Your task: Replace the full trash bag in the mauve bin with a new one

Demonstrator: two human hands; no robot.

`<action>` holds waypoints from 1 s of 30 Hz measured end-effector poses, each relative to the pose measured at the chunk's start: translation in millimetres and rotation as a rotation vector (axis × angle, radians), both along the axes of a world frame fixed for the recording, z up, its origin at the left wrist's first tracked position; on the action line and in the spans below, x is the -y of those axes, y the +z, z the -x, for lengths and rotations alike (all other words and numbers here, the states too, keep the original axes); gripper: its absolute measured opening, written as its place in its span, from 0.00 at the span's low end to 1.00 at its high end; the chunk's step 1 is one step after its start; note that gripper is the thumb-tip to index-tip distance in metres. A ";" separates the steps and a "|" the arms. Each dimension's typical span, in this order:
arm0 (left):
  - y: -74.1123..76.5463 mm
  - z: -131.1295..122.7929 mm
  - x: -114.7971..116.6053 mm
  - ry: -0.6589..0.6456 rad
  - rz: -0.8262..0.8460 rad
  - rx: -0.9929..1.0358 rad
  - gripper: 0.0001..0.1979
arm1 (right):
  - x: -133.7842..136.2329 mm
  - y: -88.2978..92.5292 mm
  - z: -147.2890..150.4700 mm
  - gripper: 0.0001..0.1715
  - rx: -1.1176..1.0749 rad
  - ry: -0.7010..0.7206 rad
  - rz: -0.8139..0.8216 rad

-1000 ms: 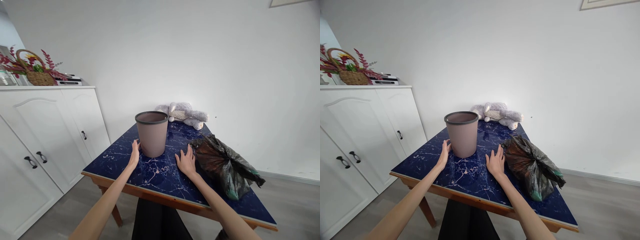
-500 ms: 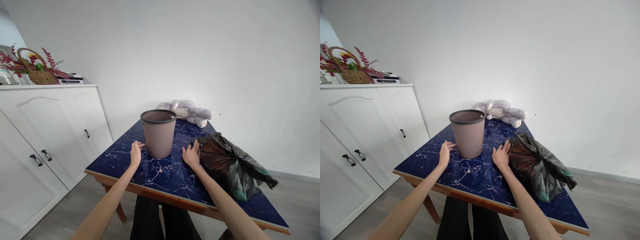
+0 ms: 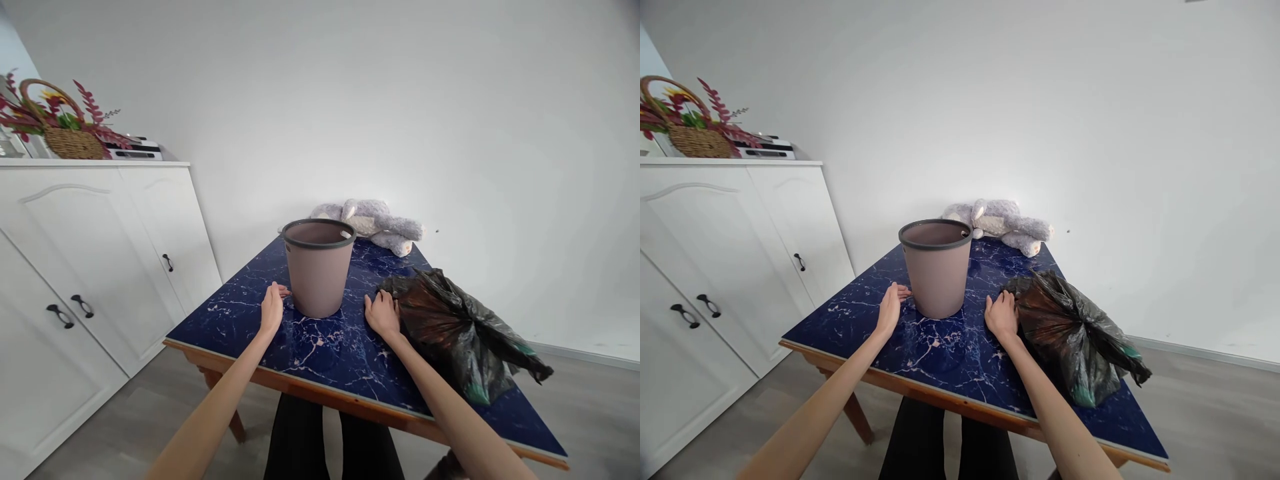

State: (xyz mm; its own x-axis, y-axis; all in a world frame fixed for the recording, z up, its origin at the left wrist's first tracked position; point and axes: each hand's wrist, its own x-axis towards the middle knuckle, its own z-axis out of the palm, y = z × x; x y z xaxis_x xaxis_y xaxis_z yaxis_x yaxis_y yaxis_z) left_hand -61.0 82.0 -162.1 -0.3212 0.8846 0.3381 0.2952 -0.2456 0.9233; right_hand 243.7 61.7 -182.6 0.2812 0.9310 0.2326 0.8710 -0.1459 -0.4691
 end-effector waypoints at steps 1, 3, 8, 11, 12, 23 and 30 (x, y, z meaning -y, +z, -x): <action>0.6 -0.6 0.6 -0.002 0.002 0.002 0.29 | 11.8 0.9 1.8 0.35 0.013 0.047 -0.008; 2.4 -1.8 2.3 -0.002 0.007 0.004 0.29 | 43.6 0.7 6.0 0.35 0.036 0.151 -0.028; 5.1 -4.7 7.8 0.011 0.015 0.006 0.27 | 135.4 -9.2 12.3 0.36 0.041 0.400 -0.126; 4.7 -6.6 10.5 0.016 0.012 -0.004 0.26 | 160.7 -11.7 13.8 0.33 -0.003 0.427 -0.256; 4.6 -7.2 11.2 0.018 0.013 -0.008 0.26 | 162.5 -11.2 14.6 0.32 -0.012 0.419 -0.291; 9.9 -7.3 19.1 0.017 0.027 -0.030 0.25 | 154.8 -11.7 20.9 0.30 0.020 0.414 -0.333; 9.8 -7.3 19.2 0.012 0.029 -0.040 0.25 | 154.6 -11.8 21.6 0.31 -0.024 0.382 -0.289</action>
State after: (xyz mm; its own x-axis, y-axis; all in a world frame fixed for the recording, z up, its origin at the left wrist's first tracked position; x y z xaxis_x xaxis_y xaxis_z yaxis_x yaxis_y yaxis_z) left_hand -53.8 62.8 -152.3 -0.3190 0.8903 0.3249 0.3348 -0.2148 0.9175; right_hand 222.1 -92.9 -194.4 -0.0600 0.8670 0.4946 0.8254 0.3217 -0.4639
